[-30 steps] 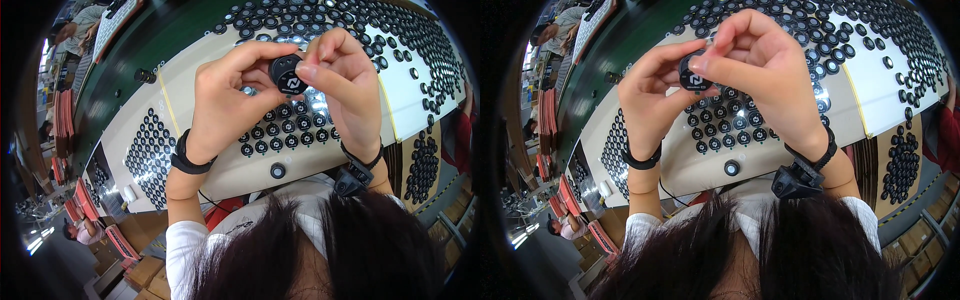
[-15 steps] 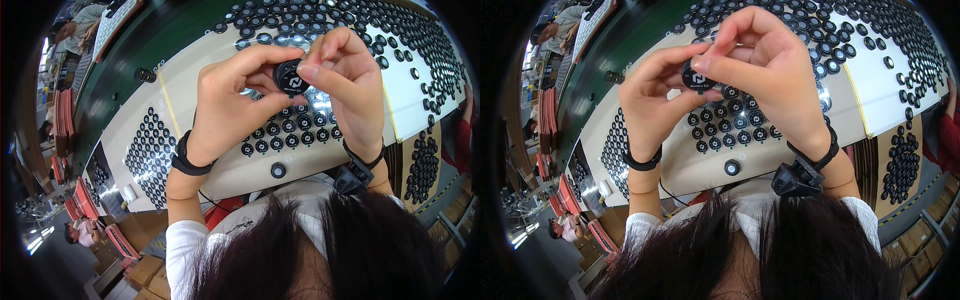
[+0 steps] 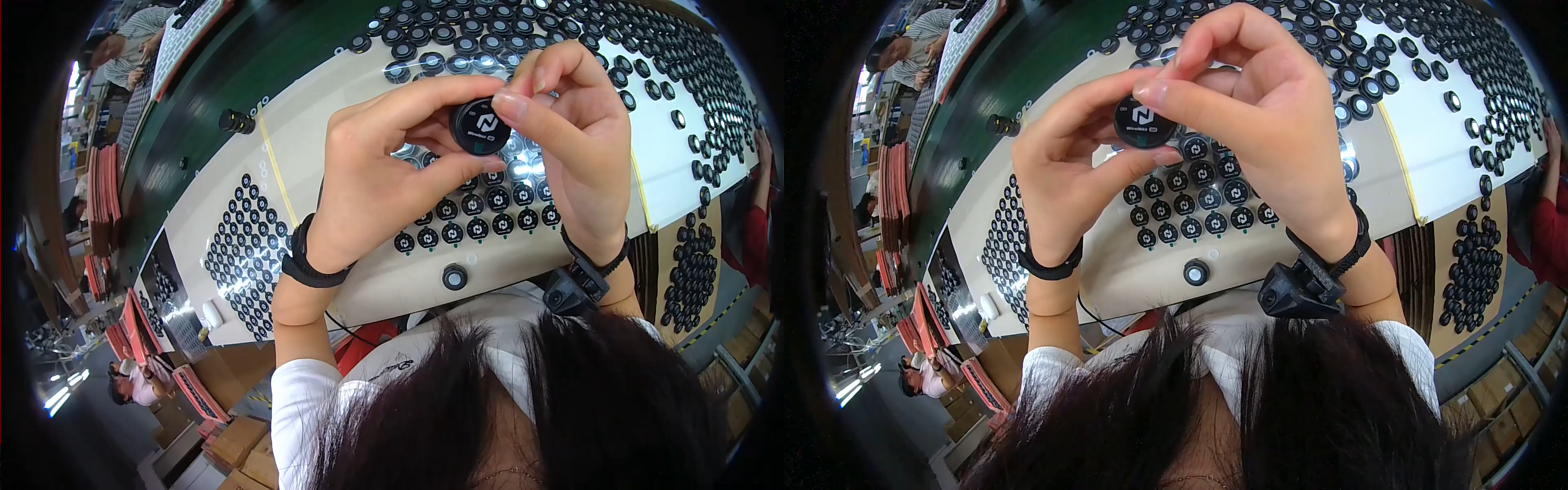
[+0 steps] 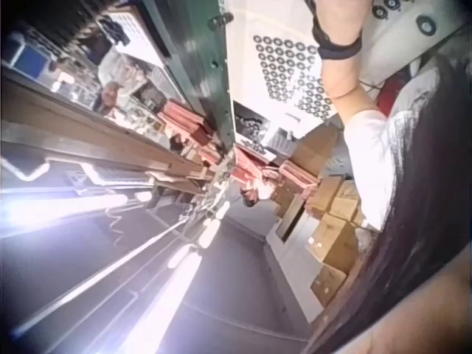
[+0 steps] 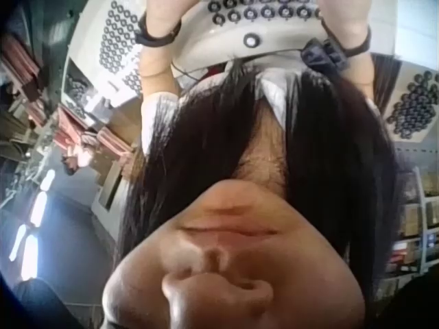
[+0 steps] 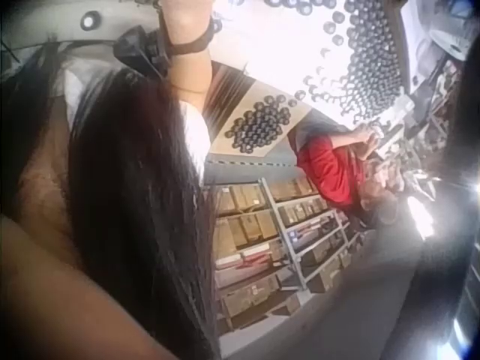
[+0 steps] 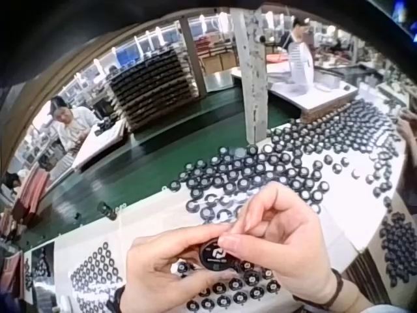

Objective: The person peels a sticker from a plastic sheet and presses it onto the back of a small black device. After repeating this for several devices, the person sets the sheet aside and gathers the finished components into a pile.

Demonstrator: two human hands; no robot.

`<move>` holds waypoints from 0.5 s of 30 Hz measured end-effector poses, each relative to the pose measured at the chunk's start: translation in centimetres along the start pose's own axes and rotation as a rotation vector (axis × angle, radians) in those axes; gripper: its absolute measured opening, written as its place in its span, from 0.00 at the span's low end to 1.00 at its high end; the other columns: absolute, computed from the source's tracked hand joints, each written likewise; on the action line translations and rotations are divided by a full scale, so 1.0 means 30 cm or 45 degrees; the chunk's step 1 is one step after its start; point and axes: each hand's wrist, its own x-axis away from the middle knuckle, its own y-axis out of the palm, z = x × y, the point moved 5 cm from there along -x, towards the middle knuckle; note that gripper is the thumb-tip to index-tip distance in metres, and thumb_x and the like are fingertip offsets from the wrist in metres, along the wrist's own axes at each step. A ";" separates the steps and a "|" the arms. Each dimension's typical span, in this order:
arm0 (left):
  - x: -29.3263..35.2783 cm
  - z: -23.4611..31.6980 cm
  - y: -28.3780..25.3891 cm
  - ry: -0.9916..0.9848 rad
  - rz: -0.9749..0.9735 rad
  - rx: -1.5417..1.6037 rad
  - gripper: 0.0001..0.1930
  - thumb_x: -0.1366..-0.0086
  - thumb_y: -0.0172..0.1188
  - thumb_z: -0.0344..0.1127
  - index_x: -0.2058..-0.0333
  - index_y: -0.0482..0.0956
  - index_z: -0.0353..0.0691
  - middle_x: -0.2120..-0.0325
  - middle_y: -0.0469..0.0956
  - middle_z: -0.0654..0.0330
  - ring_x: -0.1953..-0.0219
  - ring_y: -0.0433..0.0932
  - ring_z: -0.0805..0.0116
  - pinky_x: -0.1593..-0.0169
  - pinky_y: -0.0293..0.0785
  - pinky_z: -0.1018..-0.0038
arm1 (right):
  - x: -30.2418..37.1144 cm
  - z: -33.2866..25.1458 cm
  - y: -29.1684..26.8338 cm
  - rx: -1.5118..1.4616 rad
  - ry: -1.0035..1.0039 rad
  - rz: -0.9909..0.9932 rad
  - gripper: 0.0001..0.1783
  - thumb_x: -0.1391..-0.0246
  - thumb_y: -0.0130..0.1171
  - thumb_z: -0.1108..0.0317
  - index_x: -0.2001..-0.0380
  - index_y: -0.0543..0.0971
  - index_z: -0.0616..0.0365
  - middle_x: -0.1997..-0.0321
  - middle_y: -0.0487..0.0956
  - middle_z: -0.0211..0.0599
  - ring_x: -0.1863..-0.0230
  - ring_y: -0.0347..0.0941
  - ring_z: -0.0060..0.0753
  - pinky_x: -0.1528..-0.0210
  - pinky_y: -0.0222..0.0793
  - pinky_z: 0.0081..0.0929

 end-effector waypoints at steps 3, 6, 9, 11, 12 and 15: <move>0.001 0.000 0.005 -0.033 0.007 0.034 0.21 0.61 0.62 0.19 0.63 0.73 0.35 0.75 0.74 0.61 0.78 0.72 0.80 0.73 0.70 0.86 | 0.001 -0.002 0.000 0.000 -0.008 0.000 0.11 0.60 0.53 0.81 0.74 0.64 0.56 0.73 0.67 0.30 0.68 0.64 0.18 0.64 0.58 0.13; 0.002 -0.005 0.006 -0.030 0.015 0.048 0.21 0.61 0.62 0.19 0.63 0.73 0.35 0.75 0.74 0.61 0.77 0.72 0.80 0.73 0.70 0.86 | 0.002 -0.007 0.007 -0.009 -0.007 0.001 0.11 0.60 0.53 0.82 0.74 0.64 0.57 0.73 0.67 0.30 0.69 0.64 0.18 0.64 0.59 0.14; 0.002 -0.003 0.006 0.012 0.024 0.044 0.21 0.60 0.61 0.18 0.63 0.73 0.34 0.75 0.74 0.61 0.77 0.73 0.80 0.72 0.71 0.86 | 0.003 -0.031 0.021 0.100 0.033 0.041 0.12 0.61 0.53 0.83 0.74 0.63 0.58 0.73 0.66 0.31 0.70 0.64 0.19 0.63 0.61 0.15; 0.002 -0.003 0.009 -0.036 -0.001 0.043 0.21 0.60 0.61 0.18 0.63 0.73 0.34 0.75 0.74 0.61 0.76 0.73 0.80 0.71 0.71 0.86 | 0.000 -0.046 0.016 0.183 0.008 -0.001 0.12 0.61 0.53 0.84 0.74 0.63 0.58 0.73 0.66 0.31 0.70 0.65 0.20 0.63 0.62 0.16; 0.003 -0.003 0.011 -0.061 -0.014 0.043 0.21 0.60 0.61 0.18 0.63 0.73 0.34 0.75 0.74 0.61 0.75 0.73 0.80 0.71 0.71 0.86 | -0.001 -0.053 0.012 0.264 -0.016 -0.045 0.13 0.61 0.53 0.84 0.74 0.63 0.59 0.73 0.66 0.31 0.70 0.65 0.20 0.62 0.62 0.16; 0.003 0.012 0.012 -0.033 -0.021 0.016 0.20 0.60 0.61 0.17 0.63 0.73 0.33 0.75 0.74 0.60 0.75 0.73 0.80 0.70 0.71 0.86 | -0.007 -0.059 -0.010 0.339 -0.063 -0.134 0.13 0.61 0.53 0.84 0.74 0.63 0.59 0.74 0.66 0.30 0.68 0.67 0.23 0.60 0.63 0.19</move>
